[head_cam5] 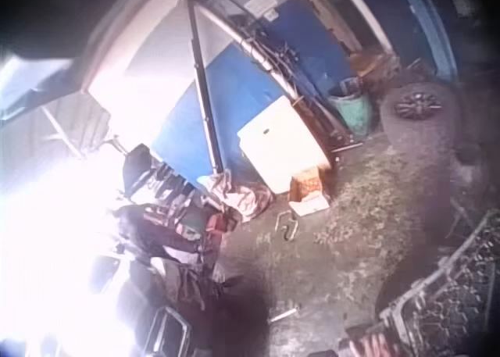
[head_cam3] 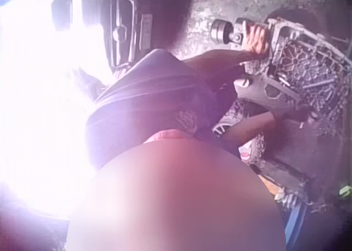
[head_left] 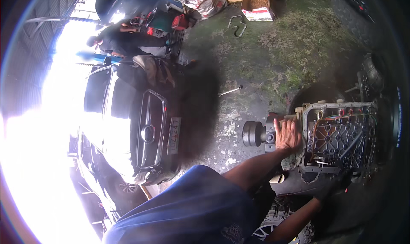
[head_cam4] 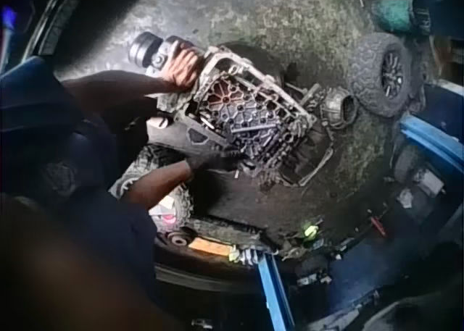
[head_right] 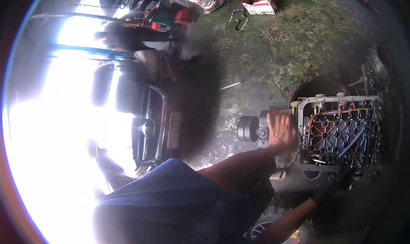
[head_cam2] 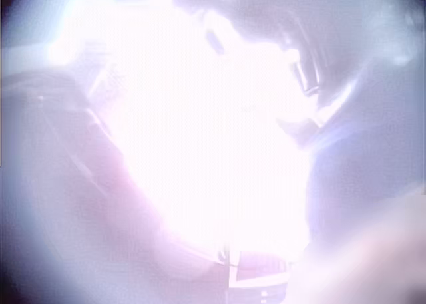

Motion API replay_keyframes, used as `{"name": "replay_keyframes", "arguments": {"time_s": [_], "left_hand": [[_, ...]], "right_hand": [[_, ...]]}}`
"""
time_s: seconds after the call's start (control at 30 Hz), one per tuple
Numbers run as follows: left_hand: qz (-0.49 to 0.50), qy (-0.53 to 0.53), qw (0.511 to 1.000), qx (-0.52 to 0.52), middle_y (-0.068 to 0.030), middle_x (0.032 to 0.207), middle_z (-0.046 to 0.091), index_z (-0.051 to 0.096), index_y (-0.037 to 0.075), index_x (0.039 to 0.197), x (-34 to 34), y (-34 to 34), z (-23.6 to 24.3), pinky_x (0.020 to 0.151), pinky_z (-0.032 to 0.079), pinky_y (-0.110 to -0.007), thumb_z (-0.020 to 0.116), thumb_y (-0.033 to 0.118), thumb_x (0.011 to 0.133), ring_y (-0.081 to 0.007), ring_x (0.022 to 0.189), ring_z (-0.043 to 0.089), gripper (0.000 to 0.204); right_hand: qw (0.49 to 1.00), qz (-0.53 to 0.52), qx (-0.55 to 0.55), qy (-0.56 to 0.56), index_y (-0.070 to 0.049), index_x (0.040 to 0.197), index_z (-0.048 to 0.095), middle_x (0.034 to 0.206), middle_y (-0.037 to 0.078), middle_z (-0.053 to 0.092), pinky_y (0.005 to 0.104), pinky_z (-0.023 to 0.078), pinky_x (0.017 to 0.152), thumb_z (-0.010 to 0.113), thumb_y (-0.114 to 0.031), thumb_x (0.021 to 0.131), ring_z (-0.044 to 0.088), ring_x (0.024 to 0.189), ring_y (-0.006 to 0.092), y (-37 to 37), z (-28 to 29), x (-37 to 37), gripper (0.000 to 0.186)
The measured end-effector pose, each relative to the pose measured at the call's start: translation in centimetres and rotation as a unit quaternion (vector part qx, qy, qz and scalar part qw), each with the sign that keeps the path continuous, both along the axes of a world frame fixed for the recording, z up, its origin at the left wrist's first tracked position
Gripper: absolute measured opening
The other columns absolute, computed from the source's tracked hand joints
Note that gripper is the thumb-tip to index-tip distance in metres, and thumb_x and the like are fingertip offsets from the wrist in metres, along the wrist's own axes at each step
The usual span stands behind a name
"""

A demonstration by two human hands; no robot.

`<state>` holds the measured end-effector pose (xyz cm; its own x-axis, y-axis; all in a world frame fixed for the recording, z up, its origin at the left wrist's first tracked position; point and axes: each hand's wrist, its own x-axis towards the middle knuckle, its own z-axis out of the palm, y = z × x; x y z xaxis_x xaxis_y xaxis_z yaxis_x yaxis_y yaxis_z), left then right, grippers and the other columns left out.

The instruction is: Inspecting and repairing a vehicle transmission component.

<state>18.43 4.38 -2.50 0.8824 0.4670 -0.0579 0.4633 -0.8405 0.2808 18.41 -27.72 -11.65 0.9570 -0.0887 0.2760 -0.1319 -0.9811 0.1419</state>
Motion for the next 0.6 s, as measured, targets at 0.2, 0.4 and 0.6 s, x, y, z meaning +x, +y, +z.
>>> {"name": "replay_keyframes", "arguments": {"time_s": [0.2,0.4,0.6], "left_hand": [[-0.011,0.04,0.999,-0.028,-0.0149,0.121,0.051,0.045,0.0,0.127,0.5,-0.8,0.6,0.111,0.004,-0.063,0.046,0.029,0.084,-0.0296,0.125,0.041,0.052],[-0.063,0.009,0.996,0.066,-0.0161,0.12,0.053,0.05,-0.003,0.121,-0.5,-0.6,-3.2,0.114,0.002,-0.061,0.056,0.034,0.08,-0.032,0.118,0.045,0.055],[-0.082,-0.013,0.971,0.226,-0.0114,0.117,0.052,0.049,0.001,0.119,-0.9,3.1,-5.8,0.111,0.007,-0.062,0.044,0.04,0.088,-0.0267,0.119,0.046,0.05]], "right_hand": [[0.975,0.086,0.202,-0.039,0.0,0.136,0.045,0.133,0.022,0.05,0.0466,0.039,0.1,0.062,-0.031,0.083,0.051,0.117,0.0374,-2.4,-0.4,-0.9,0.063],[0.999,0.036,0.032,-0.003,-0.004,0.145,0.032,0.146,0.017,0.037,0.0453,0.029,0.111,0.045,-0.018,0.093,0.041,0.128,0.0351,3.6,4.9,-1.8,0.055],[0.939,-0.107,0.322,-0.048,-0.009,0.128,0.053,0.108,0.017,0.059,0.0464,0.045,0.085,0.052,-0.02,0.094,0.056,0.1,0.0362,9.0,7.2,-0.2,0.036]]}}
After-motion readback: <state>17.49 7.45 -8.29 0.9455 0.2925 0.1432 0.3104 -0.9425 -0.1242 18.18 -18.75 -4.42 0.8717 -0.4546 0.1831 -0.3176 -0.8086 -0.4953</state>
